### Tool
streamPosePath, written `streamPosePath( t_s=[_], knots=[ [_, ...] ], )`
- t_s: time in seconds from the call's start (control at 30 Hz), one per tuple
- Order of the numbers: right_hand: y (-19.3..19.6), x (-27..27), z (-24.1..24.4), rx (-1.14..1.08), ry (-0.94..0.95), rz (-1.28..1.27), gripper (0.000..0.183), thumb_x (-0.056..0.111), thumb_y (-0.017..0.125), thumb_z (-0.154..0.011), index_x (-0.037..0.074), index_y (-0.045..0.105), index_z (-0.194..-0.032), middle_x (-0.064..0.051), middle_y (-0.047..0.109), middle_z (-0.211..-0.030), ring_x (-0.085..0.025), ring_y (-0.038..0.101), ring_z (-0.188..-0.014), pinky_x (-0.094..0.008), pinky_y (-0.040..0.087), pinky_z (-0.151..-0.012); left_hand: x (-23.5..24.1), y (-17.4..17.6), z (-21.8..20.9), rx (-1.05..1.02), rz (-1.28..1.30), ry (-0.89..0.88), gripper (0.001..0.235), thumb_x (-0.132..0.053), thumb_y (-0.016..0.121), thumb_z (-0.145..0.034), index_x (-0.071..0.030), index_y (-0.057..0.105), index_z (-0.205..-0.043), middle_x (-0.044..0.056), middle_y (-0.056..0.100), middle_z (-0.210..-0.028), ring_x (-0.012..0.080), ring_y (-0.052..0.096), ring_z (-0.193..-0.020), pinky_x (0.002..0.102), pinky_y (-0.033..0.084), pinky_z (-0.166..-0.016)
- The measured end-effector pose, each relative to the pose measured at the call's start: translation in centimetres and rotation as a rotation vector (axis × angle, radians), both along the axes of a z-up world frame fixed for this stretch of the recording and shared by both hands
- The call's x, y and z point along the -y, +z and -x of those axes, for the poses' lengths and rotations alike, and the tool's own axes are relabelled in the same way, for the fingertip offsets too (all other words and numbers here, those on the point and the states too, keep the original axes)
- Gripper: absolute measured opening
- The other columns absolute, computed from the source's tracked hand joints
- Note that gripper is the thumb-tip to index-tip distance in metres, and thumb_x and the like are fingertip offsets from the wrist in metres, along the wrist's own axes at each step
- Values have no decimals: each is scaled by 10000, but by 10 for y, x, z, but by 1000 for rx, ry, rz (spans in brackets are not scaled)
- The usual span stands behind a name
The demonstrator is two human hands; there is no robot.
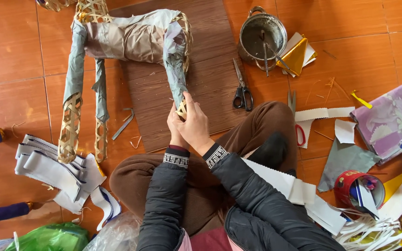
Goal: Decorating a giraffe sculpture by wrapping its frame with paper and colored tape.
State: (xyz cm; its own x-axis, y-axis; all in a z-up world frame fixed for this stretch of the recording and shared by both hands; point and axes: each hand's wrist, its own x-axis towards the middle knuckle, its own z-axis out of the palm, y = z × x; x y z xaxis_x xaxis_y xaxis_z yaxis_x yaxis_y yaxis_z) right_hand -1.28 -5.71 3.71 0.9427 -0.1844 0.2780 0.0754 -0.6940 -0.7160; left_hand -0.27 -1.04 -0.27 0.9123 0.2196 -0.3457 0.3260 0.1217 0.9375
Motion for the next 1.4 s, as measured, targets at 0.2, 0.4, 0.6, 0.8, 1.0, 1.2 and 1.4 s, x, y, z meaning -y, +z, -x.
streamPosePath(
  t_s=[0.2,0.4,0.6,0.8,1.0,1.2,1.4],
  knots=[
    [8,8,1,-110,65,56,786,476,680,-784,246,412,-1486,-188,650,-1027,-433,692,-853,-522,582,-731,-11,-25,-16,-144,761,313,338,-348,639,-960,-55,722,-1107,95,753,-962,173,719,-723,328,611,-663],
    [56,42,-2,-586,455,-192,955,496,671,-887,348,38,-1587,-389,305,-1491,-542,369,-1336,-625,366,-1089,-28,-24,-16,-228,814,175,791,-701,427,-921,-41,558,-1336,221,672,-1204,386,694,-1030,538,580,-856],
    [22,99,-3,-441,243,-519,379,330,447,-1042,208,601,-1366,-151,719,-1125,-237,726,-962,-379,564,-872,-38,-5,4,-147,801,76,746,-751,434,-878,-221,514,-1398,275,607,-1291,477,630,-1143,631,531,-914],
    [2,89,8,-493,259,-720,160,184,624,-982,84,735,-1039,-107,745,-897,-148,710,-803,-287,610,-707,-35,-7,6,-44,767,-81,665,-606,570,-930,-320,361,-1493,302,568,-1337,454,623,-1174,590,500,-956],
    [7,83,12,-548,296,-735,220,245,587,-1006,102,750,-967,-98,734,-779,-129,703,-727,-271,614,-676,-31,-2,4,-95,825,-15,498,-458,627,-929,-307,497,-1387,312,662,-1121,406,697,-1028,507,548,-861],
    [60,66,9,-501,324,-203,472,503,733,-833,37,677,-883,-161,707,-841,-318,701,-807,-451,556,-729,-31,-29,0,-293,828,277,491,-361,764,-836,-121,656,-1251,200,697,-1150,325,715,-951,481,584,-869],
    [64,57,-6,-751,337,232,902,862,447,-789,33,673,-1060,-181,708,-1015,-364,692,-978,-481,536,-868,-25,-23,-1,-303,809,292,462,-356,768,-816,-73,692,-1173,191,726,-1081,300,735,-884,446,604,-821]
  ],
)
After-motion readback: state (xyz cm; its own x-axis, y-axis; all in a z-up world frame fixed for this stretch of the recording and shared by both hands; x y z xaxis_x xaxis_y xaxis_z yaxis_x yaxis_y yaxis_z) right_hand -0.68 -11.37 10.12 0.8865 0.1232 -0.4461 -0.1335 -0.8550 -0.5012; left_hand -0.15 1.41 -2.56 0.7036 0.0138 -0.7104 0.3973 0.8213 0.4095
